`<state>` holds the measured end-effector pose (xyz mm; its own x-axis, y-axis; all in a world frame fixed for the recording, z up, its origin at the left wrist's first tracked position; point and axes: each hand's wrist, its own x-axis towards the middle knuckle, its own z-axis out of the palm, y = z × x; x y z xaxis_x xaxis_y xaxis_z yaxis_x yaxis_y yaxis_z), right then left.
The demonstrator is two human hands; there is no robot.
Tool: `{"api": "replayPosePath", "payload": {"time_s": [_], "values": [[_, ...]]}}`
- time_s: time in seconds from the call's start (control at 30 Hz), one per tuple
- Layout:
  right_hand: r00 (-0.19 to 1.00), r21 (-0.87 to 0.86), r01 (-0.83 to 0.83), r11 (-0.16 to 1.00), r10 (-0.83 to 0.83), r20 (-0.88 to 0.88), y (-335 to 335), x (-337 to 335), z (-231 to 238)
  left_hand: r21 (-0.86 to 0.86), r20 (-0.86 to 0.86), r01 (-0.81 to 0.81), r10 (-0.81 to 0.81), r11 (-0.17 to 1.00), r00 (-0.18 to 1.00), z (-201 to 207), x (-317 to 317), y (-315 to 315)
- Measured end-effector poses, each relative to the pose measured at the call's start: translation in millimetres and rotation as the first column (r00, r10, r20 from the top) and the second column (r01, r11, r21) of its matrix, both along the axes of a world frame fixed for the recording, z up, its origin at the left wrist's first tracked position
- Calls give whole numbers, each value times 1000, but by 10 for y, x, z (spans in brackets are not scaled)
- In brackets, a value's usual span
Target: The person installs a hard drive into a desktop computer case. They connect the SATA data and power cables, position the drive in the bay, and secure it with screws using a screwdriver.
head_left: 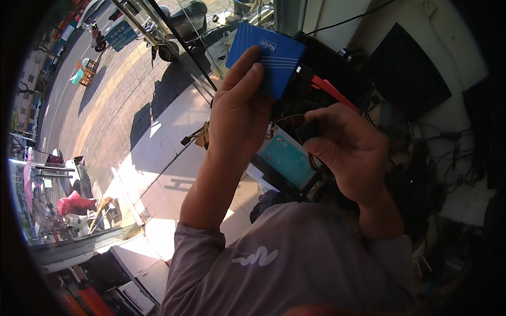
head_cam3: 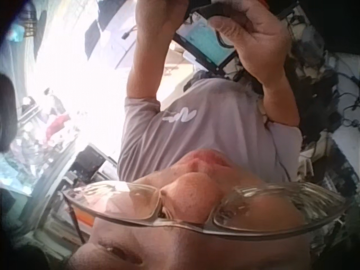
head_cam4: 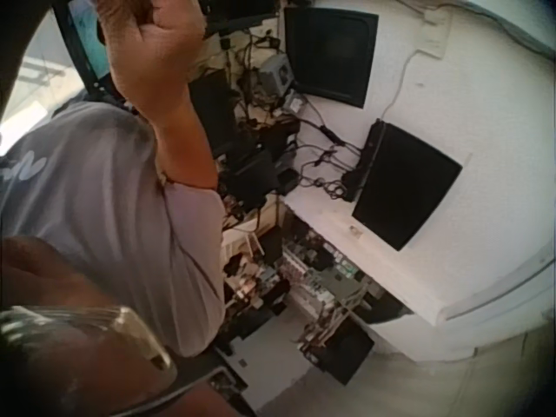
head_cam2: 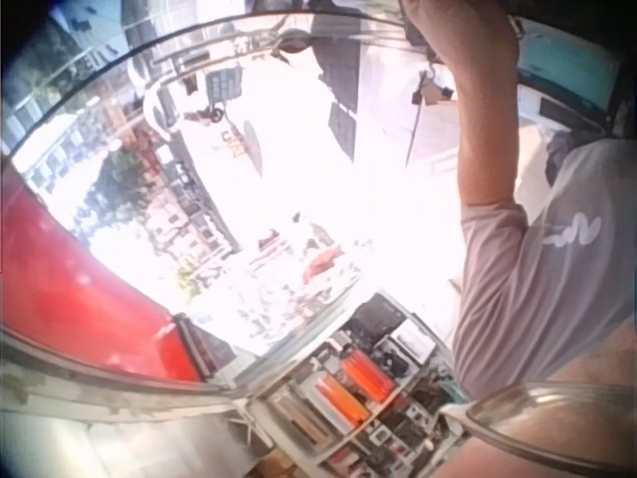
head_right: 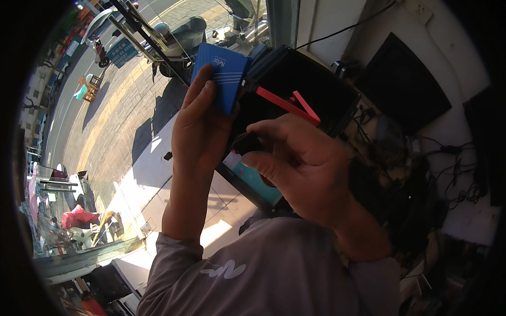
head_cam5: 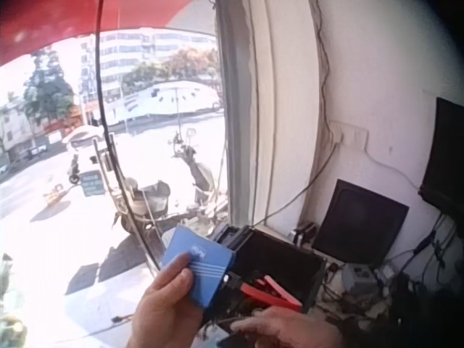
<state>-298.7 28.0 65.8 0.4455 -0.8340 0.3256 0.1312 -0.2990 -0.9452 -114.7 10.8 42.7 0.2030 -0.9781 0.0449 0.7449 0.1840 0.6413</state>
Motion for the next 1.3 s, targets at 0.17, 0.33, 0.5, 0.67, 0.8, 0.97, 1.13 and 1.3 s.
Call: {"api": "replayPosePath", "payload": {"time_s": [0.17, 0.33, 0.5, 0.67, 0.8, 0.97, 1.13, 1.3], "values": [[997, -245, 22, 969, -40, -68, -87, 46, -79, 2, -35, 31, -31, 1000, 999, -29, -30, -17], [989, -76, 122, 990, -128, -80, -74, 75, -130, -83, 60, -6, 11, 997, 998, -14, -31, 51], [955, -208, 278, 938, -294, -48, -145, 141, -219, -101, 163, -85, 101, 991, 981, -24, -50, 100], [952, -204, 203, 958, -242, -188, -146, 67, -78, -203, 268, -137, 189, 970, 944, -82, -10, 164], [933, -324, 221, 920, -296, -204, -175, 68, -61, -224, 279, -116, 178, 968, 944, -99, -9, 183], [920, -386, 233, 893, -331, -210, -175, 72, -36, -225, 343, -166, 237, 960, 909, -65, -42, 236], [921, -391, 237, 889, -334, -200, -185, 80, -65, -227, 312, -204, 269, 952, 911, -45, -68, 251], [976, -107, 197, 975, -205, -72, -155, 118, -87, -220, 352, -230, 297, 948, 888, -47, -121, 298]]}}
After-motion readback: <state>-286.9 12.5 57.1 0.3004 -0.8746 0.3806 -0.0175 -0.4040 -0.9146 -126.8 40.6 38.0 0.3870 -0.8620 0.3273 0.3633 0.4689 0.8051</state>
